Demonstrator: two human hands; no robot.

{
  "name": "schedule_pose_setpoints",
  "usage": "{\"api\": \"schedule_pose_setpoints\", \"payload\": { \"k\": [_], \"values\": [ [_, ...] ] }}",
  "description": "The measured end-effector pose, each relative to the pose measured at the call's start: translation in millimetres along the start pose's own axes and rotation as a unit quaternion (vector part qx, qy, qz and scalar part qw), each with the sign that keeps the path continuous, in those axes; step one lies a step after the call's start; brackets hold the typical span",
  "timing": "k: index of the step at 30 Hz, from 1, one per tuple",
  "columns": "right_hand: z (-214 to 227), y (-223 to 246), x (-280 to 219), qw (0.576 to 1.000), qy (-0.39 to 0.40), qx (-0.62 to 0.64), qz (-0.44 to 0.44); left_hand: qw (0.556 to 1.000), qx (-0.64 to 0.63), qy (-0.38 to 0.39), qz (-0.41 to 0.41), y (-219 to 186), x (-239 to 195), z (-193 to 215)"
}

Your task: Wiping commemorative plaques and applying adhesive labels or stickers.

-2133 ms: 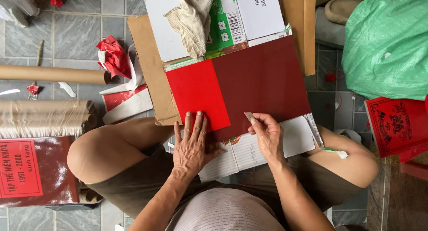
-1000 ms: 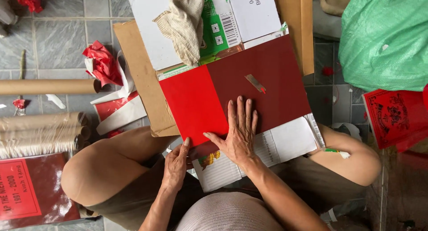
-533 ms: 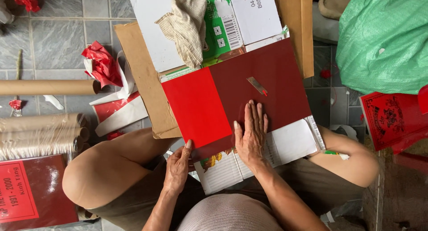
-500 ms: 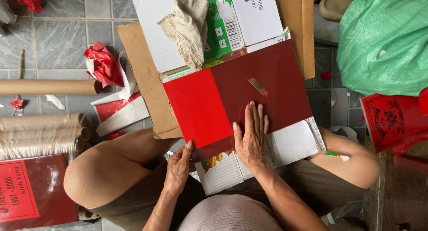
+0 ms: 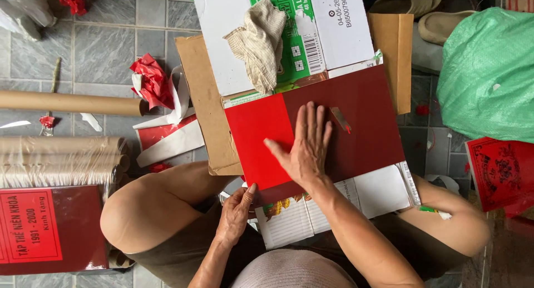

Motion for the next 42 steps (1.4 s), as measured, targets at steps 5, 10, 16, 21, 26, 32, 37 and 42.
{"api": "schedule_pose_setpoints", "payload": {
  "k": [5, 10, 16, 21, 26, 32, 37, 42],
  "values": [
    [-10, 30, 4, 0.996, 0.023, 0.053, 0.068, 1.0, -0.004, 0.013, 0.018, -25, -10, -6],
    [-26, 34, 25, 0.999, 0.006, 0.013, 0.045, 0.999, 0.048, -0.005, -0.008, -5, 0, 0],
    [-27, 67, 63, 0.998, 0.054, 0.041, -0.017, 1.0, 0.01, 0.003, 0.003, -6, 0, -1],
    [-33, 61, 71, 0.996, 0.015, 0.022, -0.082, 1.0, 0.022, 0.008, -0.01, -15, -4, -2],
    [-22, 39, 65, 0.994, -0.104, 0.038, -0.005, 0.998, -0.044, 0.031, 0.034, -17, -5, -6],
    [74, -32, 30, 0.975, -0.177, 0.131, 0.016, 0.939, 0.3, -0.159, -0.055, -41, -38, 27],
    [92, -76, 11, 0.992, -0.127, 0.007, 0.015, 0.923, 0.326, -0.149, -0.138, -48, -72, 18],
    [79, -105, 9, 0.997, -0.054, 0.019, -0.057, 0.914, 0.362, -0.1, -0.15, -65, -85, -12]
  ]
}}
Point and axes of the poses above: each hand's wrist, its own x-axis towards the middle knuckle, its own z-axis out of the back of the hand, y = z × x, the point moved 7 cm from there along x, towards the middle knuckle, and after that the axes turned 9 degrees about x, right-handed, at the moved point
